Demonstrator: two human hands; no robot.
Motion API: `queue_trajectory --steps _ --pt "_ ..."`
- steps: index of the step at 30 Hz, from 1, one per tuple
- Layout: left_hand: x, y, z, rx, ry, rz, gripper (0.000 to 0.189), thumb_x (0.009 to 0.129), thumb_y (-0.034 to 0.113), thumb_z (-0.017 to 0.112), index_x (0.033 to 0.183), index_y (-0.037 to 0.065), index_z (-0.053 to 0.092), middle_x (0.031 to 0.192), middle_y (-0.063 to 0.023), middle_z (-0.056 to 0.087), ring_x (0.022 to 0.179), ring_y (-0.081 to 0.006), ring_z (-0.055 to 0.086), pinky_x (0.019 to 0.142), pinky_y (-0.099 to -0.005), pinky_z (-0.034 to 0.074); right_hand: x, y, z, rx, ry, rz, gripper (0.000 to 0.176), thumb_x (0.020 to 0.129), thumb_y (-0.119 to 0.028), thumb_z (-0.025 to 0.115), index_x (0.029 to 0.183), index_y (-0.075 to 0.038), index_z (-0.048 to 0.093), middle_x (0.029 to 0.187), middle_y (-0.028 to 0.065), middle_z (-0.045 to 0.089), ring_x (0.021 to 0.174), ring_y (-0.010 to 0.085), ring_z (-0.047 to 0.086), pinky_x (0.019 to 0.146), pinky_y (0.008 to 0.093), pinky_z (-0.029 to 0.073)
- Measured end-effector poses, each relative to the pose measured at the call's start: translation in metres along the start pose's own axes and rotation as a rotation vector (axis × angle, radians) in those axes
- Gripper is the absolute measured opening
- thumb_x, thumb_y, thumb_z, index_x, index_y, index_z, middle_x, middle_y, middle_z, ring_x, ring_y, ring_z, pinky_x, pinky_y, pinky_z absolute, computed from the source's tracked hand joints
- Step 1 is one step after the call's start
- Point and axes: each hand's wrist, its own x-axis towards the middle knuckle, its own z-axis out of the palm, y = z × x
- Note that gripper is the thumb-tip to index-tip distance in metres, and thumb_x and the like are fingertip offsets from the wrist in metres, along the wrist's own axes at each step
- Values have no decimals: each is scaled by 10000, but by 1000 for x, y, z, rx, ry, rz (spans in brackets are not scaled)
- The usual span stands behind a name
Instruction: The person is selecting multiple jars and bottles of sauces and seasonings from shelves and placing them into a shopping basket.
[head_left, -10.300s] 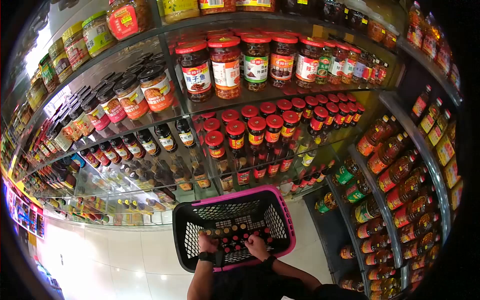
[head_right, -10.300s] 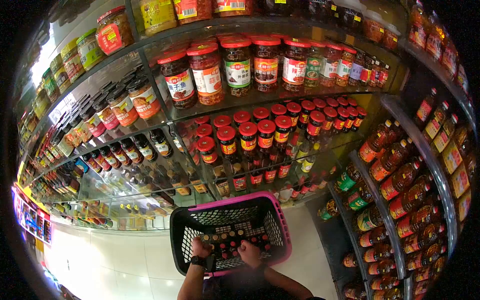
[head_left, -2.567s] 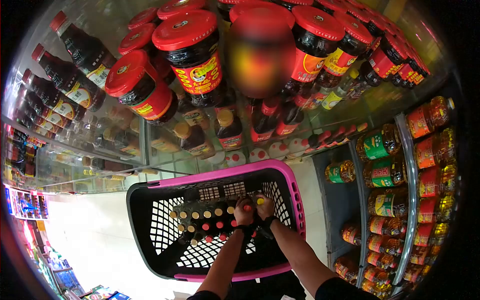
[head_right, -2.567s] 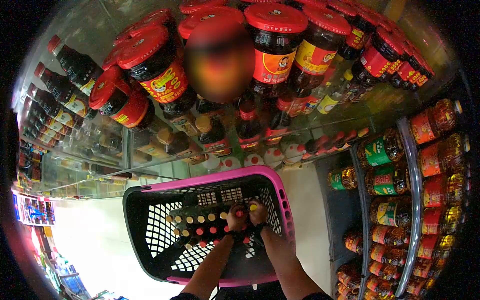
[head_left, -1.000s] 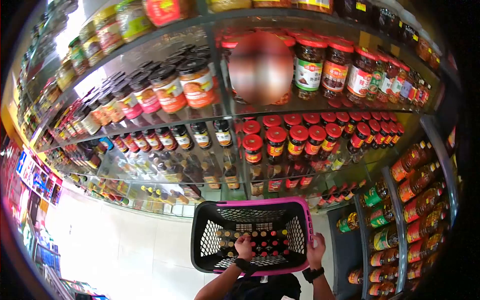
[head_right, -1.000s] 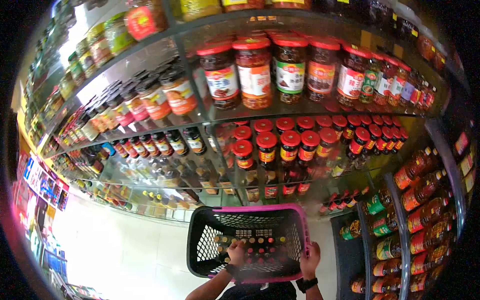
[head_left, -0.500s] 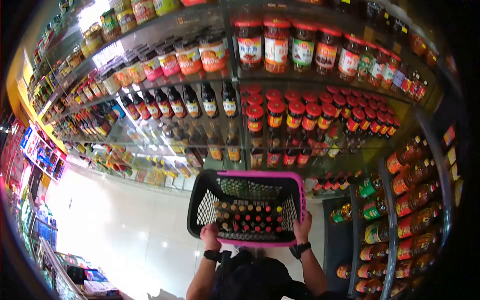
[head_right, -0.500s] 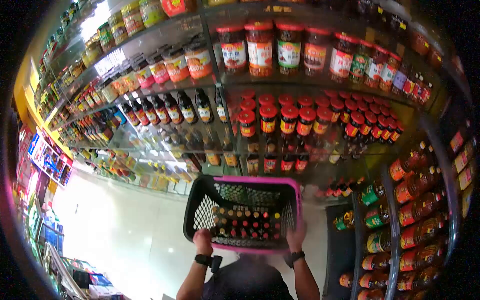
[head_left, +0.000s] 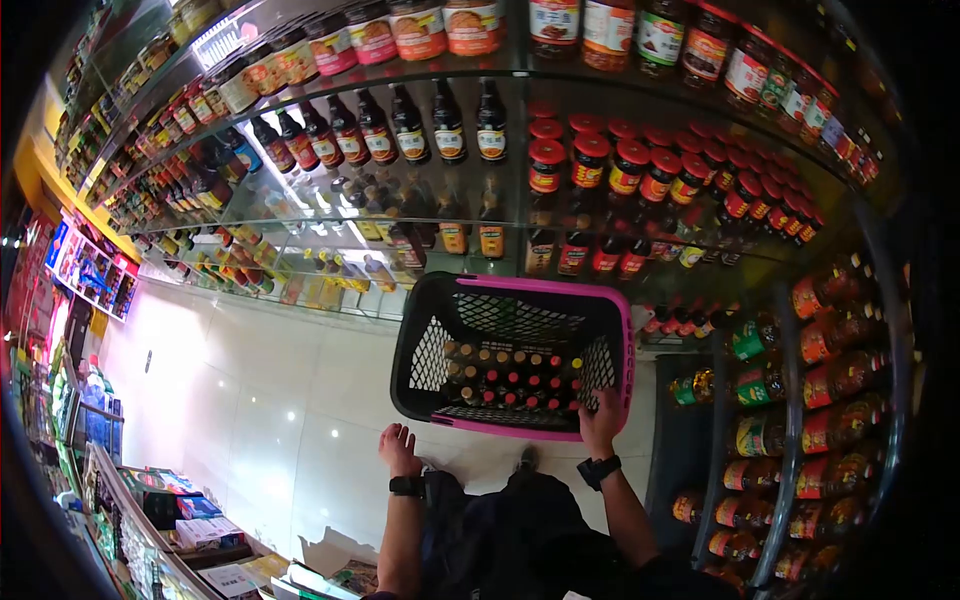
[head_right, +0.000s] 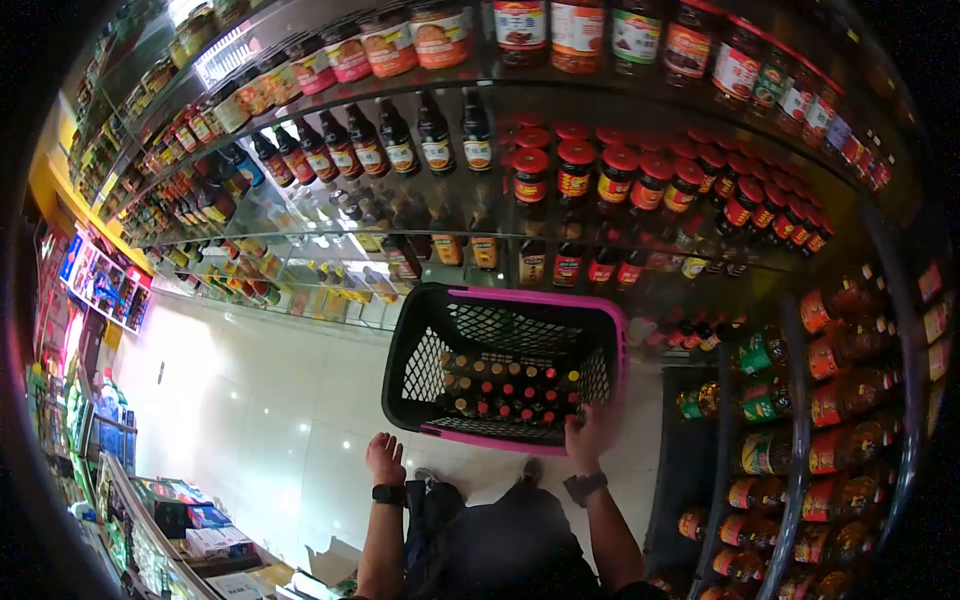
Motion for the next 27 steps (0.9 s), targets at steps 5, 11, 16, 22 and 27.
queue_trajectory --steps 5,11,16,22,27 --pt "34 57 -43 -12 8 -9 337 809 168 506 1107 15 466 1083 -103 514 1071 -252 486 892 -391 417 -18 -66 49 133 -63 -162 235 681 -88 632 880 5 547 963 178 525 925 347 499 801 406 404" --pt "98 133 -109 -142 49 27 192 810 154 505 972 52 507 964 -61 536 944 -209 521 818 -346 429 -27 -165 127 258 -365 -14 247 776 -178 611 967 -29 563 958 145 538 957 318 491 809 423 412" --pt "121 201 -168 -199 94 120 186 806 148 504 967 54 511 955 -62 537 923 -194 524 765 -325 431 -46 -229 183 261 -254 -5 289 766 -184 600 980 4 553 980 156 579 939 288 550 793 356 431" --pt "154 220 -229 -237 183 97 197 803 148 485 977 62 516 969 -69 533 938 -196 515 774 -325 428 -46 -256 228 195 -314 81 392 779 -242 585 1062 16 500 1005 183 575 908 331 567 799 384 438" --pt "177 248 -240 -231 188 65 191 798 147 485 967 63 516 974 -65 530 930 -197 512 782 -330 427 -42 -271 250 32 -170 172 490 781 -280 567 1155 5 431 1045 195 563 950 343 553 807 391 429"
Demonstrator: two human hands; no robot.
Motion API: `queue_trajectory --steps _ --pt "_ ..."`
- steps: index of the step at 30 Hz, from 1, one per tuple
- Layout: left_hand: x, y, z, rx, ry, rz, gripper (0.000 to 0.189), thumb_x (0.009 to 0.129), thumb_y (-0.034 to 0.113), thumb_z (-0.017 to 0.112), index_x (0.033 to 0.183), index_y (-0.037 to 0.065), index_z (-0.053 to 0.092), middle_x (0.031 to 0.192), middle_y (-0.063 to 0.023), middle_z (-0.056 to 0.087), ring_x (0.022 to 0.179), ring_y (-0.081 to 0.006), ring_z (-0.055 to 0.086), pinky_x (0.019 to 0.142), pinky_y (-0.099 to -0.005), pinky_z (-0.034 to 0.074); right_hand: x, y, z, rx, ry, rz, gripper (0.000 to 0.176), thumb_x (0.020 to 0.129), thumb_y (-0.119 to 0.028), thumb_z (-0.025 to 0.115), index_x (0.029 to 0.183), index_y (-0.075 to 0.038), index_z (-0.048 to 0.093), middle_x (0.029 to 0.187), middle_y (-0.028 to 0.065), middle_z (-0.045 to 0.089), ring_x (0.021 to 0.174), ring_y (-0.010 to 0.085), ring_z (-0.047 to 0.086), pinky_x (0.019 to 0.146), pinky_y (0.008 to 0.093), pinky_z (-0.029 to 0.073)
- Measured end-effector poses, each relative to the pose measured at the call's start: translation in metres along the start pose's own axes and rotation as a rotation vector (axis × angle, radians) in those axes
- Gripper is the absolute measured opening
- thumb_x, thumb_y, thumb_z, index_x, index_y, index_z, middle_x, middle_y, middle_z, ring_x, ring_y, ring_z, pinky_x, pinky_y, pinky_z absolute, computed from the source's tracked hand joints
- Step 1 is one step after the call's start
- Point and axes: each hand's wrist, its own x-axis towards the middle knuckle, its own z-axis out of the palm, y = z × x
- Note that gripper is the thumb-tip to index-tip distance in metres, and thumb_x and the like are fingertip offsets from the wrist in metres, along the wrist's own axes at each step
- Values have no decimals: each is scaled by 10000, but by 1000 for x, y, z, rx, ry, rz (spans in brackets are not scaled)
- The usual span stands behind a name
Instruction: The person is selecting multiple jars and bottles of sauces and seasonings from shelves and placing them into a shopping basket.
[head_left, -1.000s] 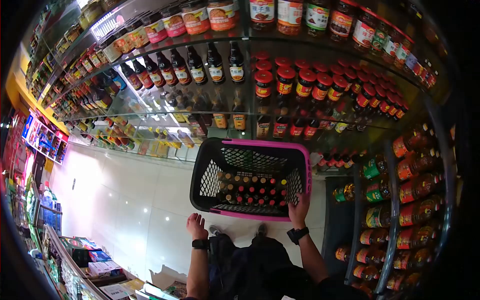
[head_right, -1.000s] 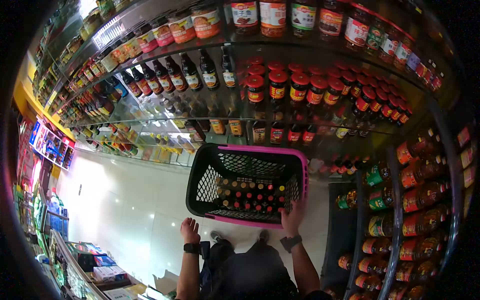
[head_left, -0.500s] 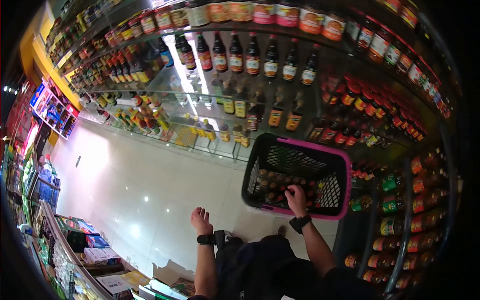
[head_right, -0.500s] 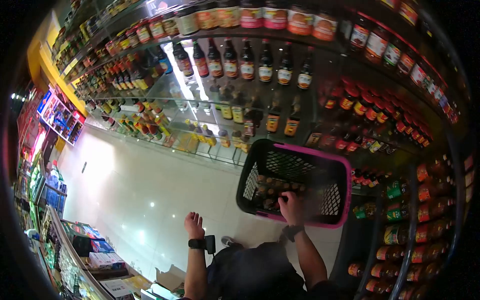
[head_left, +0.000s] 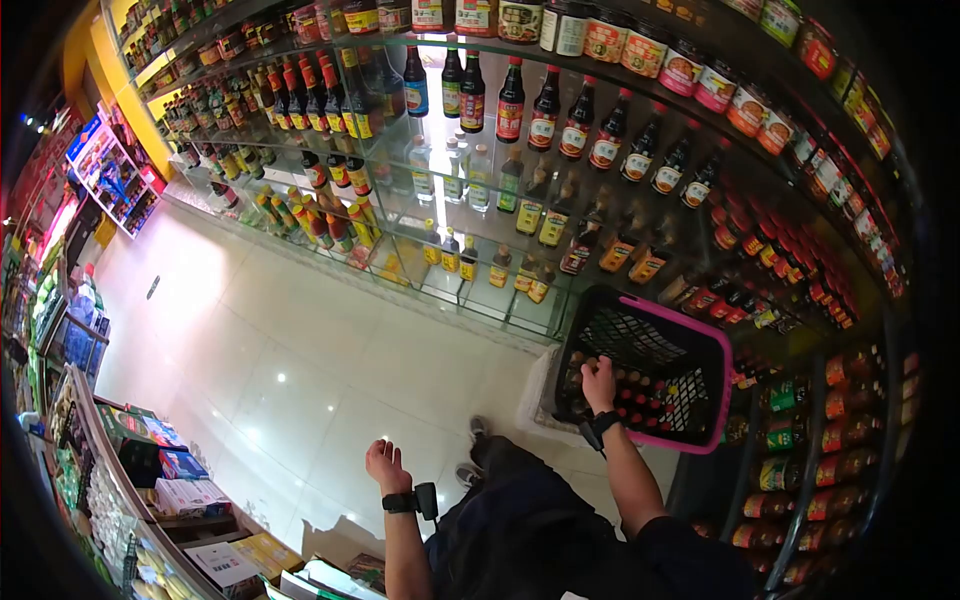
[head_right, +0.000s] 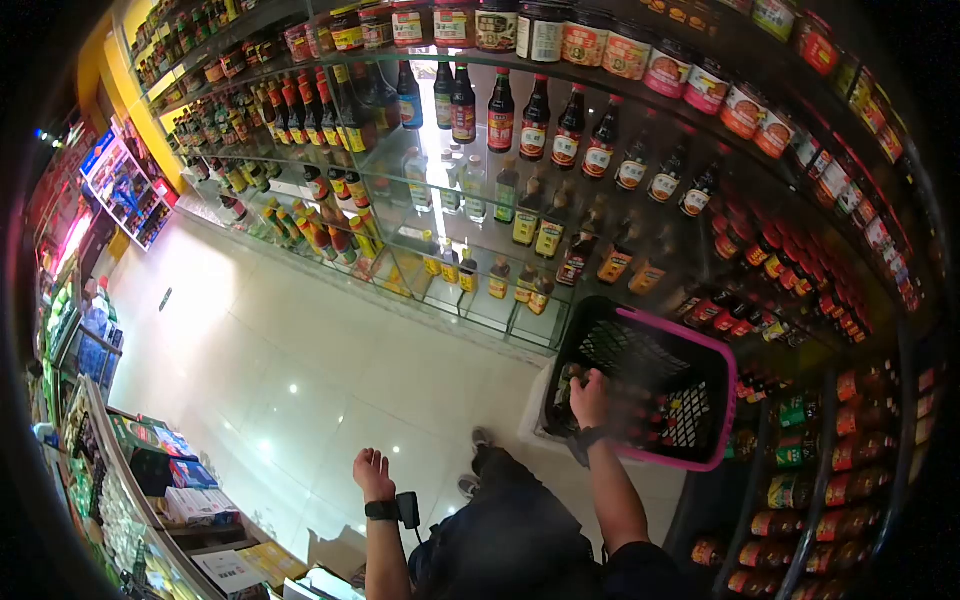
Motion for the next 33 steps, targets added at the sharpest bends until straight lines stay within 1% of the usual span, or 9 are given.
queue_trajectory --steps 5,7,9,15,19,22,28,31,33 --pt "37 38 25 42 -22 19 176 793 147 492 950 68 513 957 -60 529 916 -194 515 779 -330 427 35 -5 17 -71 -150 65 532 762 -252 582 1167 40 398 1037 198 547 977 329 533 829 377 418" --pt "59 51 37 58 -39 26 170 791 146 495 943 72 511 945 -54 530 904 -192 516 776 -330 426 41 4 36 -95 -53 -98 501 743 -198 587 1143 55 423 1026 211 543 983 335 524 855 373 405" --pt "80 71 54 52 -49 52 163 789 145 499 936 75 510 934 -48 530 892 -189 518 774 -329 425 45 -13 50 20 176 -48 473 715 -156 594 1114 56 457 1047 224 539 1013 349 506 887 375 390" --pt "135 144 115 142 -47 60 150 773 126 508 916 82 510 886 -40 541 861 -180 522 763 -333 424 56 -106 59 -108 245 110 513 687 -97 595 1147 65 438 1138 251 487 1075 382 459 946 413 348" --pt "181 177 145 128 -71 127 115 759 102 508 871 84 520 834 -34 549 808 -167 536 727 -320 431 71 -162 83 -27 474 -56 489 678 -12 571 1138 47 416 1183 240 427 1138 385 386 966 431 313" --pt "209 180 164 137 -23 77 97 755 90 506 849 76 525 787 -37 551 774 -165 543 700 -318 441 78 -191 116 25 445 -184 501 665 0 579 1139 35 424 1172 232 437 1134 386 387 967 431 311" --pt "261 178 190 111 -56 -8 97 762 99 527 858 86 523 784 -45 550 727 -180 554 604 -315 461 59 -239 232 334 -94 -63 381 691 -24 628 1049 -1 499 1043 159 543 1024 279 514 867 360 400" --pt "282 201 202 85 -26 -22 93 772 96 541 862 85 522 789 -54 554 722 -180 562 581 -305 455 44 -259 296 360 -188 -81 308 687 -16 625 984 -6 544 925 131 592 915 273 569 797 353 442" --pt "306 219 202 55 -8 -39 100 774 101 539 868 77 513 791 -53 554 731 -177 561 600 -304 453 28 -283 330 380 -383 -89 176 728 -30 616 890 -2 553 805 53 604 768 133 570 692 258 452"
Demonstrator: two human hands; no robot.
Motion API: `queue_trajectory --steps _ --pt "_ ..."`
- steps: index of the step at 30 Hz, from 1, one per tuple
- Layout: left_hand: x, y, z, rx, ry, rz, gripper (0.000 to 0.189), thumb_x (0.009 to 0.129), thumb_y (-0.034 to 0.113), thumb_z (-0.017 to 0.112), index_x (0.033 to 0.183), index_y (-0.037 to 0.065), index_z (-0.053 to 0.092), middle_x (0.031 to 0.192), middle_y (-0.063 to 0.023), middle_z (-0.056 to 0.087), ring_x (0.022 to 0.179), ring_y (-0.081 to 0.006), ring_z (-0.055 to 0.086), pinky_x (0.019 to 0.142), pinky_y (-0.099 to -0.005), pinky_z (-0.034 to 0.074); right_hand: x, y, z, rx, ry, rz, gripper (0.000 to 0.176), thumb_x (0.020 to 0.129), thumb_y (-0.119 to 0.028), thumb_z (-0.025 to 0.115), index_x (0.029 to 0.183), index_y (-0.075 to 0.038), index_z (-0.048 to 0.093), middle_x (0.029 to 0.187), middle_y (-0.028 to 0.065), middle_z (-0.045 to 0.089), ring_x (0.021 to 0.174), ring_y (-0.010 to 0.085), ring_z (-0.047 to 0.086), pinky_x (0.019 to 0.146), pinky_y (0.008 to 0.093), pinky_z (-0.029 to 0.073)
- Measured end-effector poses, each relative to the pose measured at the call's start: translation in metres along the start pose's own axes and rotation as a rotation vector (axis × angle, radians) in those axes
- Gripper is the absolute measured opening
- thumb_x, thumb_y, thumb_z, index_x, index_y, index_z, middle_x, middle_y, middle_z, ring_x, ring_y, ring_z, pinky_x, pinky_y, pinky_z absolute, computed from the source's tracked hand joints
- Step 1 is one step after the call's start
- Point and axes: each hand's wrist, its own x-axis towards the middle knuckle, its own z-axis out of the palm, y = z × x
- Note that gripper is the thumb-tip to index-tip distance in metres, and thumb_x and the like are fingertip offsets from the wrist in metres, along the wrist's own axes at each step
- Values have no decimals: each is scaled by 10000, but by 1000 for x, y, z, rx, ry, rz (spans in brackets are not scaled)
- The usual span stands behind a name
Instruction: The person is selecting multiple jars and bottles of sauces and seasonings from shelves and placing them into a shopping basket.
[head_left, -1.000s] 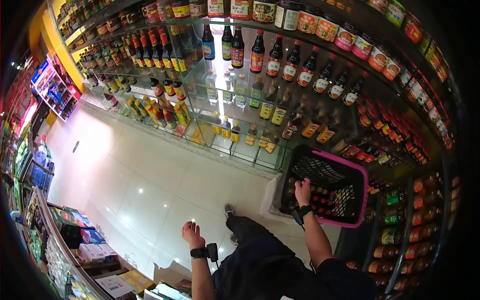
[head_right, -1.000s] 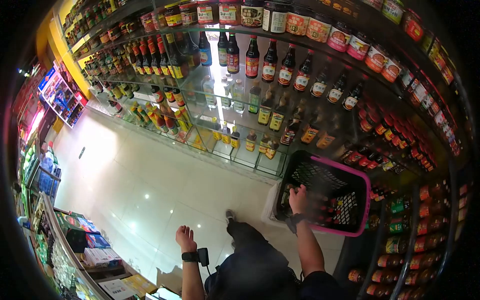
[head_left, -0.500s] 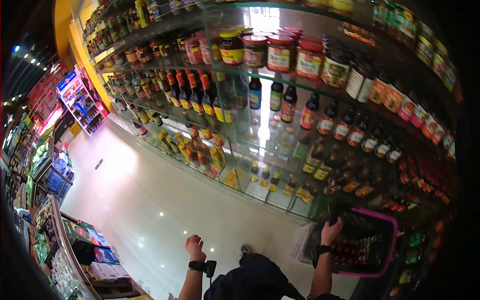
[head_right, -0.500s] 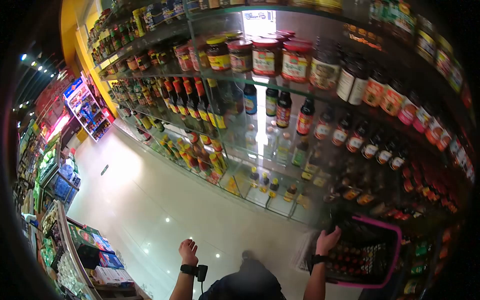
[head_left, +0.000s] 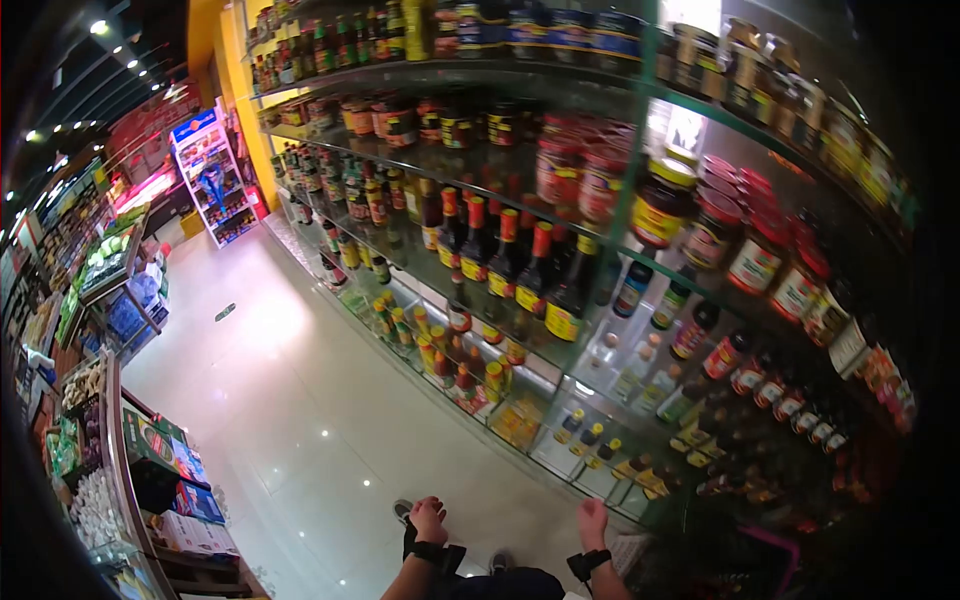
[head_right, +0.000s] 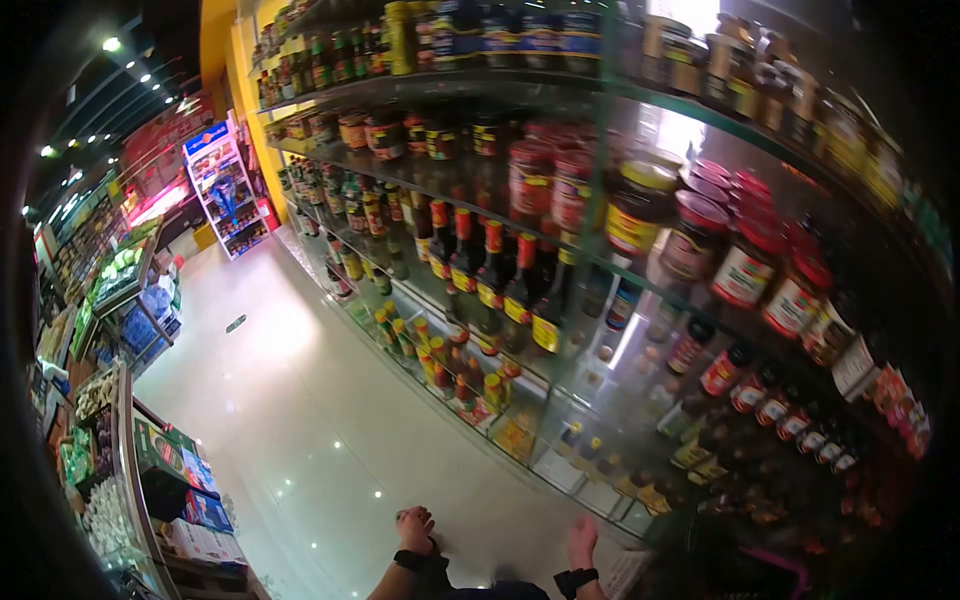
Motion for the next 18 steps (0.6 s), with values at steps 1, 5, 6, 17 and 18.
queue_trajectory --steps 1,5,6,17,18 --pt "15 10 0 -14 3 4 100 774 101 539 868 77 513 791 -53 554 731 -177 561 600 -304 453 6 -6 21 -2 -8 -12 176 728 -30 616 890 -2 553 805 53 604 768 133 570 692 258 452" --pt "73 73 -2 -132 -22 29 93 773 108 535 860 78 516 797 -45 555 749 -175 554 658 -325 455 30 -40 116 -108 -156 -245 108 742 -44 595 845 -25 567 753 36 602 700 105 555 647 246 446" --pt "84 95 2 -179 -27 37 76 772 111 539 842 86 521 787 -40 554 749 -170 548 676 -328 447 43 -62 137 -200 -165 -368 98 747 -49 589 840 -29 566 749 33 601 691 106 552 639 246 445" --pt "188 308 -7 -240 -17 186 131 760 108 509 887 81 514 855 -48 542 835 -181 532 725 -323 434 76 -330 329 186 -103 -343 193 758 -32 579 939 7 522 837 59 589 765 150 581 691 262 461" --pt "199 315 -10 -268 17 180 139 767 118 510 900 80 511 876 -53 539 851 -185 530 728 -320 434 79 -339 343 124 -152 -360 205 761 -37 581 952 7 521 849 62 591 790 153 585 709 267 464"
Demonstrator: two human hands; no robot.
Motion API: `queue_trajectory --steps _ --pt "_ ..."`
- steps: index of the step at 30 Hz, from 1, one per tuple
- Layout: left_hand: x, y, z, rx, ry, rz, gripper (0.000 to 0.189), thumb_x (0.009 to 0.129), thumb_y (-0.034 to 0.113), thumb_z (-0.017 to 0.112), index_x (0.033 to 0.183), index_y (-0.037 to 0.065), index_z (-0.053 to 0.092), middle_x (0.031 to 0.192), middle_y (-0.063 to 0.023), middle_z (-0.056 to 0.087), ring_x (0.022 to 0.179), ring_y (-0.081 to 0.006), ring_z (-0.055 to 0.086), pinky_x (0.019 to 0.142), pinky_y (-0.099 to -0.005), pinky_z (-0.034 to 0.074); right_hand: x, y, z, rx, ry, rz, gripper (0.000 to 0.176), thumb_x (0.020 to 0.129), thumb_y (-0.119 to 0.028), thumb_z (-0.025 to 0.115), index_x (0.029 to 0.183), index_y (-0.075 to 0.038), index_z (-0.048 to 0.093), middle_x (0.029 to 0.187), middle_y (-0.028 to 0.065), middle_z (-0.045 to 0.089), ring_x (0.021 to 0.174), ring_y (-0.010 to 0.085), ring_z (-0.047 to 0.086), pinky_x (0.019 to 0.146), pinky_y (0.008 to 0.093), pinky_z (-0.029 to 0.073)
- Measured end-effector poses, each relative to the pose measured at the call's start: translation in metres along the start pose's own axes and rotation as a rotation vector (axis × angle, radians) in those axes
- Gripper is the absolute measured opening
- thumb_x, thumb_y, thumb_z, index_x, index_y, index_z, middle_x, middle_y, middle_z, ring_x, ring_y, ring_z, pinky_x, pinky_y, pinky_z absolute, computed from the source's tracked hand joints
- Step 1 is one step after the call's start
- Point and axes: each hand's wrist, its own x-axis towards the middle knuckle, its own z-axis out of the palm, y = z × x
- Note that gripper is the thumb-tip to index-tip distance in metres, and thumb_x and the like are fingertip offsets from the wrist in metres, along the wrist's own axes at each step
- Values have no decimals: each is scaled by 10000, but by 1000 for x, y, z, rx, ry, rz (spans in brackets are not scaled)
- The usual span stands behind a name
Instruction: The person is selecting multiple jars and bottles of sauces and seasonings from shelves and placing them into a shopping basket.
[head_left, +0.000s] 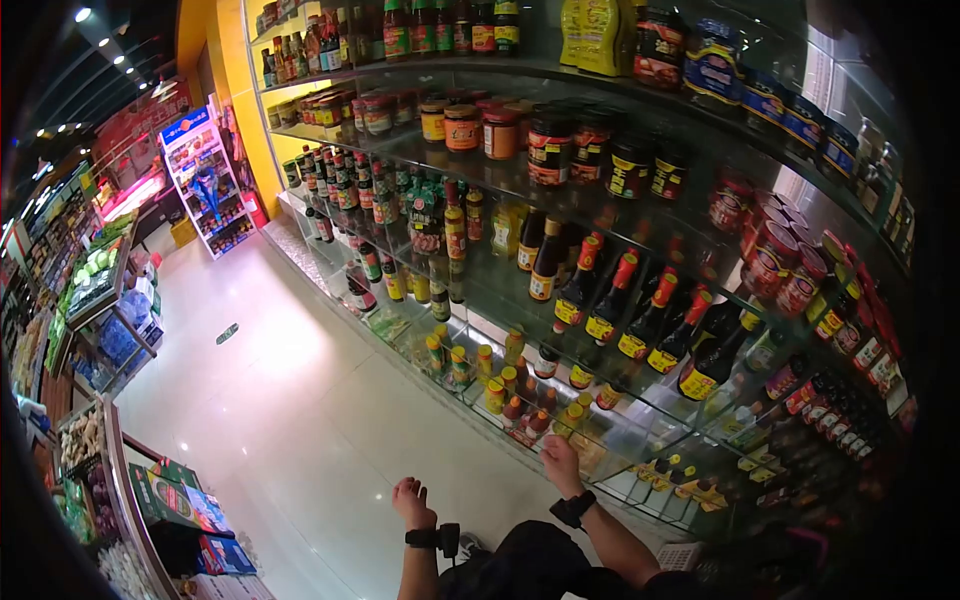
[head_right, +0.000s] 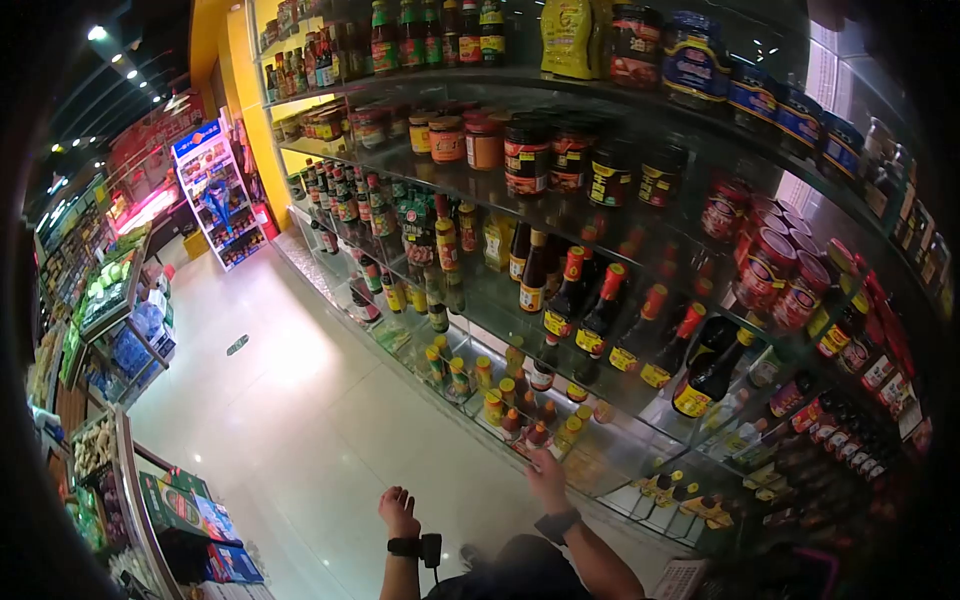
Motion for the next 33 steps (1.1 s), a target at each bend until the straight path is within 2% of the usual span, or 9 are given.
queue_trajectory --steps 7,13,15,18,20,21,28,30,33 --pt "72 9 -1 61 60 -86 150 787 157 496 920 87 503 885 -54 531 871 -196 529 742 -328 435 26 22 83 48 -146 138 235 755 -74 599 970 -12 525 903 78 604 844 164 597 727 280 476" --pt "139 52 88 105 -6 -44 131 775 159 521 884 88 511 879 -49 536 862 -194 532 747 -336 433 109 18 130 245 -184 178 186 767 -91 579 924 -5 530 830 56 597 816 143 588 724 271 470" --pt "155 72 127 122 -47 -17 126 773 158 526 877 89 514 881 -50 539 862 -193 532 748 -337 432 141 12 138 84 -365 230 179 785 -140 576 902 -7 544 814 43 595 792 127 581 700 258 454" --pt "175 100 182 196 -124 48 122 773 155 527 876 90 516 874 -50 547 866 -189 532 750 -329 429 176 7 157 145 -305 204 183 793 -177 575 876 -15 560 801 41 601 776 129 582 675 260 446" --pt "190 106 213 217 -215 103 216 784 177 530 975 77 520 984 -67 549 953 -213 527 839 -356 423 196 3 161 112 -291 196 175 793 -176 576 869 -19 565 802 46 604 767 134 585 677 265 448" --pt "188 109 236 171 -225 101 132 785 158 530 897 88 527 867 -46 560 880 -178 536 759 -311 424 203 1 162 72 -294 181 168 793 -175 577 861 -22 570 804 51 606 758 138 587 680 269 451" --pt "205 99 314 234 -445 45 109 781 151 567 864 83 545 867 -42 581 857 -162 554 767 -304 414 198 38 160 14 -47 253 135 797 -143 578 838 -15 586 821 59 615 733 159 612 668 271 472" --pt "207 107 342 272 -466 33 75 790 125 562 844 78 541 859 -31 581 855 -145 551 771 -297 406 192 17 153 125 144 201 90 805 -86 563 837 -6 592 816 61 620 729 151 620 663 265 487" --pt "204 128 386 236 -629 213 38 832 53 505 807 64 531 848 -16 566 816 -106 527 743 -249 397 197 -53 142 114 246 156 75 814 -36 543 864 -17 596 806 57 631 721 114 595 670 242 469"
